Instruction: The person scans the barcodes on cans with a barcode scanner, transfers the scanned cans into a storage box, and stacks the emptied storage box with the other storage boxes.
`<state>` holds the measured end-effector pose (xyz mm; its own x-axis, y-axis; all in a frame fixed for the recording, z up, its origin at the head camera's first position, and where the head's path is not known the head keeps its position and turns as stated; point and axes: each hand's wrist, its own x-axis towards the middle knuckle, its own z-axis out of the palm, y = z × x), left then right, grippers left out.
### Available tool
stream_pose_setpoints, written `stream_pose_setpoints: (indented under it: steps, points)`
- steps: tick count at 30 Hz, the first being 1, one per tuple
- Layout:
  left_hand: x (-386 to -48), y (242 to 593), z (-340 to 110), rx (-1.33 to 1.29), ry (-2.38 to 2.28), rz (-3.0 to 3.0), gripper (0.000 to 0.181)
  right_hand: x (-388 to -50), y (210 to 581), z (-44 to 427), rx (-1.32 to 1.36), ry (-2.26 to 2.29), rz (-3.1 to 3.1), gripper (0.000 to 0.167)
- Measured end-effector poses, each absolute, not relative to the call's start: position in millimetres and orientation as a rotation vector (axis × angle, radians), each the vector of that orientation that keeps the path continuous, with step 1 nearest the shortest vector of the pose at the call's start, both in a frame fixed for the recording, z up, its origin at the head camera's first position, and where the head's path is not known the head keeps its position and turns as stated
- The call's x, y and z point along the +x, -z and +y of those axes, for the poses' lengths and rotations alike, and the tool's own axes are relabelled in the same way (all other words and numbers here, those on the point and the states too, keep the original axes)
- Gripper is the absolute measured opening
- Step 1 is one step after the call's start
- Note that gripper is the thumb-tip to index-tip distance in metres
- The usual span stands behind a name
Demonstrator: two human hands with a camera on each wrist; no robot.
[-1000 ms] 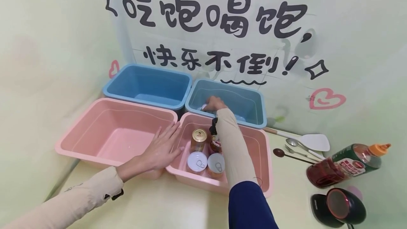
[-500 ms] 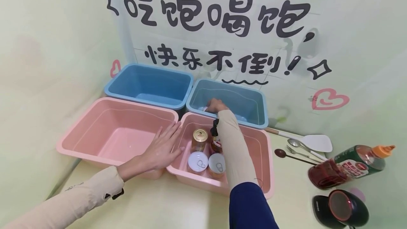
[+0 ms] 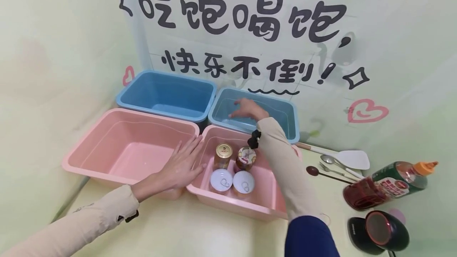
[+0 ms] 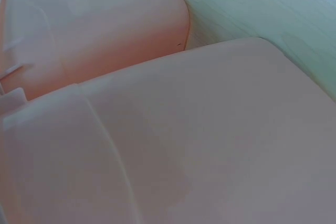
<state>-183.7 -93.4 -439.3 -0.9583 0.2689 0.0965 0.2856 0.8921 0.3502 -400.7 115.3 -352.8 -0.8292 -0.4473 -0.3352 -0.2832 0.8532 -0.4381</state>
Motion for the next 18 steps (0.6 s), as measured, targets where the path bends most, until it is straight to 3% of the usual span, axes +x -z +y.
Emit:
stream_pose_setpoints:
  steps: [10, 18]
  points:
    - [-183.8, 440.6, -92.8, -0.452, 0.546, -3.032, 0.074, -341.2, 316.1, 156.7, -0.765, 0.605, 2.687, 0.085]
    - [-184.9, 440.3, -93.4, -0.45, 0.544, -3.022, 0.075, -286.2, 314.8, 184.4, -0.927, 0.644, 2.643, 0.089]
